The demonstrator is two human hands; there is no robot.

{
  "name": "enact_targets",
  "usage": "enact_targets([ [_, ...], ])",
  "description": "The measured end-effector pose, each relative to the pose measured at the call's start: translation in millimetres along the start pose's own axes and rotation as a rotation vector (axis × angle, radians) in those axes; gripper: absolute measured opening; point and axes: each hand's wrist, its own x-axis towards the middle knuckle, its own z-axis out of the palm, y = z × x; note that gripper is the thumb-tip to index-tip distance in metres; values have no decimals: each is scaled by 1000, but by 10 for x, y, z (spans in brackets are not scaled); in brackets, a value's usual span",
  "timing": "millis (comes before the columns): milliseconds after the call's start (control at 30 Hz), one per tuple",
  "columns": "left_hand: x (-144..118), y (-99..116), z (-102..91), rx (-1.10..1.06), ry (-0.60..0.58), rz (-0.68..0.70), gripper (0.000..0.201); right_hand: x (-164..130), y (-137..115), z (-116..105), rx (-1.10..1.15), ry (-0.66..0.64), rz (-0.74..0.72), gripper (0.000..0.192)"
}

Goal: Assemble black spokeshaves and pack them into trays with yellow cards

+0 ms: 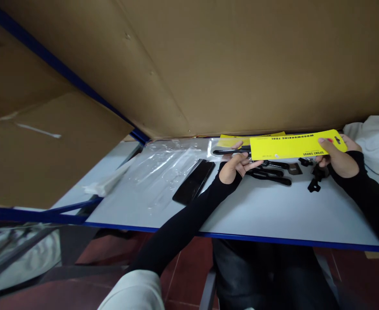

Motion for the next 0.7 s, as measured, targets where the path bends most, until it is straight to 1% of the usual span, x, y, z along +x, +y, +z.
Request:
enact_targets([
  [100, -20, 32, -7, 1, -26, 36, 70, 1, -15, 0, 1, -10, 7, 85],
  [233, -33, 68, -35, -7, -50, 60, 71, 2, -19, -21, 6, -20, 1, 83],
  [433, -15, 52, -72, 61, -94, 89, 73, -52, -100, -60, -9, -5, -30, 80],
  [600, 3, -5, -59, 59, -132, 105, 72, -88, -165, -77, 6, 53, -52, 67],
  [700, -19, -22, -16, 78, -100, 129, 72, -87, -159, -130, -1, 70, -24, 53],
])
